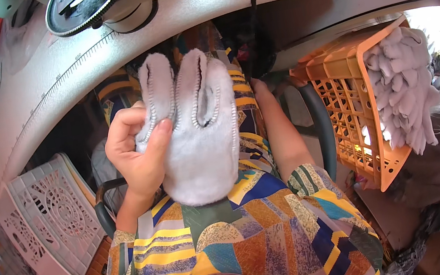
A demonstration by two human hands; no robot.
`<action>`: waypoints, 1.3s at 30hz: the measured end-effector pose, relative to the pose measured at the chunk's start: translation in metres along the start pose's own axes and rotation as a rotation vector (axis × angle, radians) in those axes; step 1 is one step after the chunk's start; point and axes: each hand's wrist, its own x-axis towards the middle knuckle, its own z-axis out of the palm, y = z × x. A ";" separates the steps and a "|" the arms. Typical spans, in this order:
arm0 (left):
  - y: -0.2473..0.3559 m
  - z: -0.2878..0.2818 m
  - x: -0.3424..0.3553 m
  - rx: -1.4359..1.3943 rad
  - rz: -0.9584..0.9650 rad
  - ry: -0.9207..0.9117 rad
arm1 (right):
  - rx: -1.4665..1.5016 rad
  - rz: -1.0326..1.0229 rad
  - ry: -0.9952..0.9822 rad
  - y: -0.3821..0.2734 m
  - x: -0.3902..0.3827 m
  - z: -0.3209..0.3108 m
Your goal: Sew and turn fabric gloves inside out using an industrial sewing machine.
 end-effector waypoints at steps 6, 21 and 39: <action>0.001 -0.009 -0.004 0.095 0.070 0.057 | -0.324 -0.640 -0.123 -0.061 -0.095 -0.016; 0.001 -0.013 -0.002 0.229 0.115 0.058 | -1.283 -1.676 -0.690 -0.070 -0.318 0.073; 0.002 -0.016 -0.006 0.233 0.115 0.049 | -1.502 -1.757 -0.727 -0.075 -0.327 0.077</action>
